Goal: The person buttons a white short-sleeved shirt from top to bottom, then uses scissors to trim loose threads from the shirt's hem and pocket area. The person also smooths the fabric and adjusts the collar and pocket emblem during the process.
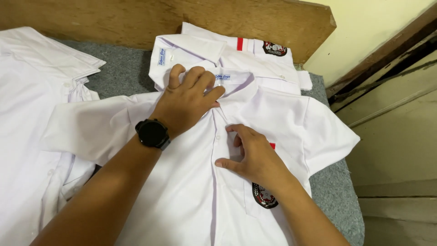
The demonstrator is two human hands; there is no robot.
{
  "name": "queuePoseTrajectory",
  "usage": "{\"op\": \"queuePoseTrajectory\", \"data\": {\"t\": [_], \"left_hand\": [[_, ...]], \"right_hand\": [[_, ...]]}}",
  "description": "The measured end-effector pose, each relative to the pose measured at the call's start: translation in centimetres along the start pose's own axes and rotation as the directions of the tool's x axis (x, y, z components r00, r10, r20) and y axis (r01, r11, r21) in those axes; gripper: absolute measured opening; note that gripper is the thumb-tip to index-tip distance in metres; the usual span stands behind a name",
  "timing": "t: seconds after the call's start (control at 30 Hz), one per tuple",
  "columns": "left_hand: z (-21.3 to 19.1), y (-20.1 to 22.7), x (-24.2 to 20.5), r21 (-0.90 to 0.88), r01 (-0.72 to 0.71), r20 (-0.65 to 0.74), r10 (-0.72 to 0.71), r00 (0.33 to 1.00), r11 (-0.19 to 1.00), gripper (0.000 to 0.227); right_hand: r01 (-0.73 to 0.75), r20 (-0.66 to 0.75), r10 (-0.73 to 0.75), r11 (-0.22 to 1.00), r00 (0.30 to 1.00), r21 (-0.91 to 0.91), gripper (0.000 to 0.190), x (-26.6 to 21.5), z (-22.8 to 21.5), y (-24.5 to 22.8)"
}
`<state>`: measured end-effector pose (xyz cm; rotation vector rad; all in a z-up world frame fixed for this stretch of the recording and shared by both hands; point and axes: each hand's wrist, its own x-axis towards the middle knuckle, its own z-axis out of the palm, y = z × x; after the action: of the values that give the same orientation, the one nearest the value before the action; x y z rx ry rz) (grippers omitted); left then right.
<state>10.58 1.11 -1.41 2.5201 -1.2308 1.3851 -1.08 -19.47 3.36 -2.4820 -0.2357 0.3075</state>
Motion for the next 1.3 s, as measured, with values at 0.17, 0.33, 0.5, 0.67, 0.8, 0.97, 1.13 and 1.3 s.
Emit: {"op": "queuePoseTrajectory", "data": {"t": [0.17, 0.33, 0.5, 0.67, 0.8, 0.97, 1.13, 1.3], "left_hand": [[-3.1, 5.0, -0.7, -0.117, 0.024, -0.048, -0.030, 0.998, 0.993, 0.007], [-4.9, 5.4, -4.1, -0.375, 0.128, 0.261, -0.028, 0.965, 0.918, 0.044], [-5.8, 4.5, -4.6, -0.303, 0.172, 0.551, 0.025, 0.834, 0.937, 0.062], [-6.1, 4.8, -4.8, -0.362, 0.230, 0.526, -0.006, 0.851, 0.903, 0.069], [-5.7, 4.7, -5.0, -0.376, 0.233, 0.517, -0.005, 0.856, 0.897, 0.075], [-5.4, 4.7, -5.3, -0.429, 0.250, 0.495, -0.006, 0.869, 0.868, 0.073], [-5.2, 4.8, -5.4, -0.459, 0.255, 0.458, -0.019, 0.889, 0.851, 0.072], [-5.9, 4.3, -5.0, -0.488, 0.164, 0.306, -0.007, 0.952, 0.857, 0.066]], "right_hand": [[0.085, 0.000, -0.085, 0.996, 0.996, 0.009, 0.078, -0.2, 0.4, 0.4], [0.143, 0.051, -0.139, 0.986, 0.989, -0.090, 0.078, -0.8, -0.8, -0.8], [0.089, 0.046, -0.097, 0.985, 0.994, 0.148, 0.049, -0.5, -1.7, 2.1], [0.048, 0.006, -0.049, 0.988, 0.999, 0.149, 0.015, -0.2, -1.2, 2.4], [0.012, 0.079, -0.008, 0.999, 0.997, -0.048, 0.018, -1.1, -1.4, -0.4], [0.060, 0.080, -0.030, 0.913, 0.996, -0.403, 0.016, -0.8, 2.1, 1.6], [0.095, 0.126, -0.047, 0.910, 0.991, -0.404, 0.021, -0.6, 0.9, 1.5], [0.437, 0.366, -0.566, 0.815, 0.739, 0.379, 0.031, -3.6, -0.6, -1.3]]}}
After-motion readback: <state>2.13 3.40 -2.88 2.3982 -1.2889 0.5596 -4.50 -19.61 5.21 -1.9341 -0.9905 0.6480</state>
